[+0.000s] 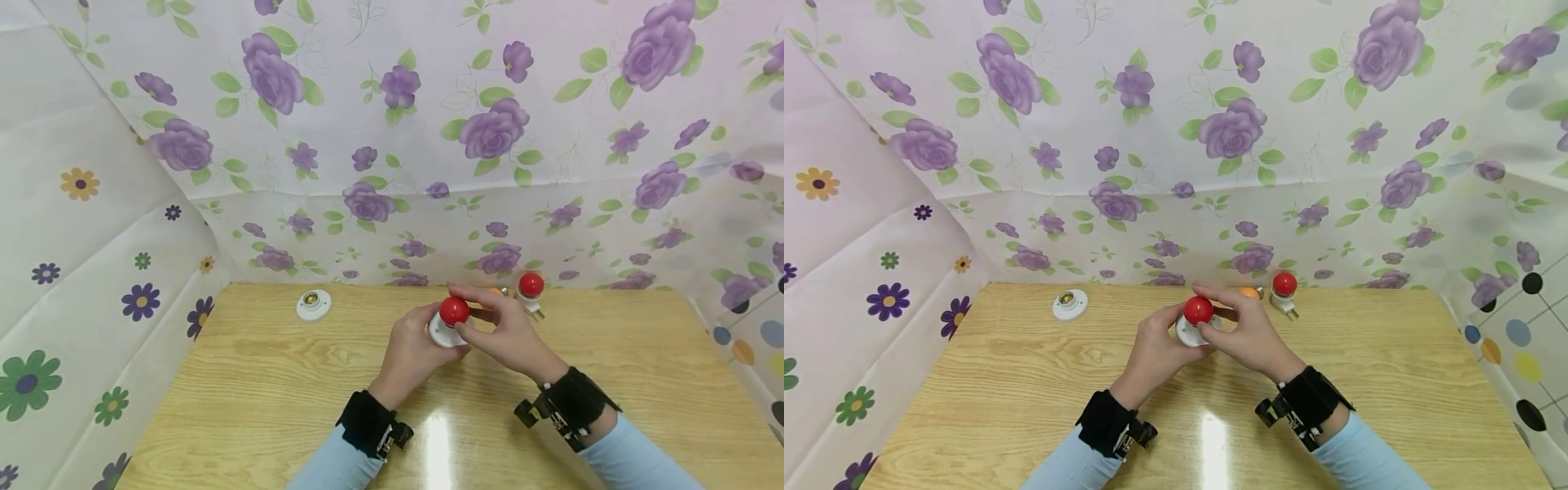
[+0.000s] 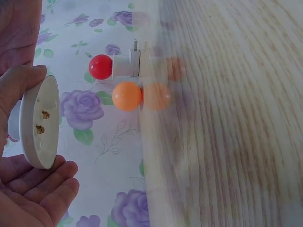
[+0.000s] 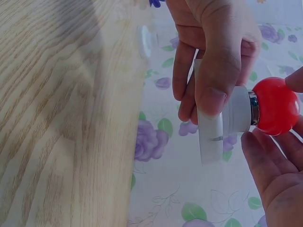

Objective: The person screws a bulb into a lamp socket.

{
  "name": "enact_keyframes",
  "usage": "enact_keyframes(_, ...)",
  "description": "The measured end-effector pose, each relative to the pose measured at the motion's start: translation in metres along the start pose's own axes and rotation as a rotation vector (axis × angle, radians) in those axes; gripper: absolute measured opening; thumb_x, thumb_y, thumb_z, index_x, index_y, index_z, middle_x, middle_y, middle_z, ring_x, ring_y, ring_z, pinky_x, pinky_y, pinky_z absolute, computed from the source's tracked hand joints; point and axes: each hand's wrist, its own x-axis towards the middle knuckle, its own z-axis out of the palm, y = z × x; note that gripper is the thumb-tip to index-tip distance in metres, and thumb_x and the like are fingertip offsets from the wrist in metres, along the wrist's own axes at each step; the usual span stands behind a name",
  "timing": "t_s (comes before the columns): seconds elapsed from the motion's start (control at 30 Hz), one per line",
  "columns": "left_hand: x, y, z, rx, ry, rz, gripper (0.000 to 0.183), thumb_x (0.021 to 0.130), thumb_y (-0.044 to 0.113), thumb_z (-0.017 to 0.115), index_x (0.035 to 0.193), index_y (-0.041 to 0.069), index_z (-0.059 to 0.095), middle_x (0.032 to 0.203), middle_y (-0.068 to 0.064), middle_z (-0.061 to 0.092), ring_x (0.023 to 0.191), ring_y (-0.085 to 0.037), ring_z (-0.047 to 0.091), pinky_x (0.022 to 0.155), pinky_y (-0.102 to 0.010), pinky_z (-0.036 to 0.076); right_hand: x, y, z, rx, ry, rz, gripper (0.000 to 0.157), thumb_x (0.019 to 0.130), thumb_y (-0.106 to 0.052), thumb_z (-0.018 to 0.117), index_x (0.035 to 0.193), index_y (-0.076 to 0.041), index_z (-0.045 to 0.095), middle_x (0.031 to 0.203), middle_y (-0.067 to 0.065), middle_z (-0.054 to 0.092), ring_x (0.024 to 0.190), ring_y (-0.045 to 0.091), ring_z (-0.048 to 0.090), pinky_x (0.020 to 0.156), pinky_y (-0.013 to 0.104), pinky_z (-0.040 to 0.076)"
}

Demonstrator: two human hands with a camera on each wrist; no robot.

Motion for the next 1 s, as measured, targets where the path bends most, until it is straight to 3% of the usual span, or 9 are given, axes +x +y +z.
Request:
enact_keyframes(0.33, -0.001, -0.002, 0.001, -0.019, 0.004, 0.012, 0.063, 0.068, 0.051, 0.077, 0.121, 0.024, 0.057, 0.11, 0.013, 0.058, 0.097, -0.002, 0.053, 0.079, -0.023, 0.045, 0.0, -0.003, 0.001, 0.035, -0.002, 0.016, 0.046, 0.085, -0.015, 0.068, 0.128, -0.021, 0.056, 0.128, -0.002, 0.053, 0.115, 0.017, 0.049, 0.088, 0.04, 0.044)
enact_keyframes(0.6, -0.001, -0.001, 0.001, -0.013, -0.005, -0.012, 0.062, 0.068, 0.051, 0.077, 0.121, 0.025, 0.057, 0.109, 0.015, 0.057, 0.097, -0.001, 0.053, 0.079, -0.022, 0.045, 0.001, -0.028, 0.001, 0.047, 0.024, 0.009, 0.042, 0.082, -0.006, 0.069, 0.122, -0.011, 0.06, 0.123, 0.001, 0.056, 0.111, 0.022, 0.052, 0.085, 0.044, 0.045)
enact_keyframes(0.87, 0.0, -0.001, 0.001, -0.018, -0.009, -0.019, 0.062, 0.068, 0.05, 0.077, 0.12, 0.025, 0.057, 0.109, 0.016, 0.056, 0.096, 0.0, 0.053, 0.079, -0.021, 0.045, 0.0, -0.027, 0.001, 0.047, 0.054, 0.003, 0.042, 0.08, -0.006, 0.07, 0.121, -0.009, 0.061, 0.122, 0.009, 0.057, 0.109, 0.023, 0.053, 0.083, 0.043, 0.047)
enact_keyframes(1.0, 0.0, -0.001, 0.002, -0.023, -0.009, -0.018, 0.061, 0.068, 0.05, 0.077, 0.12, 0.026, 0.057, 0.109, 0.016, 0.056, 0.096, -0.001, 0.053, 0.078, -0.022, 0.045, 0.0, -0.029, 0.001, 0.064, 0.075, 0.014, 0.041, 0.079, -0.006, 0.072, 0.119, -0.009, 0.062, 0.12, 0.005, 0.058, 0.108, 0.022, 0.053, 0.083, 0.044, 0.047)
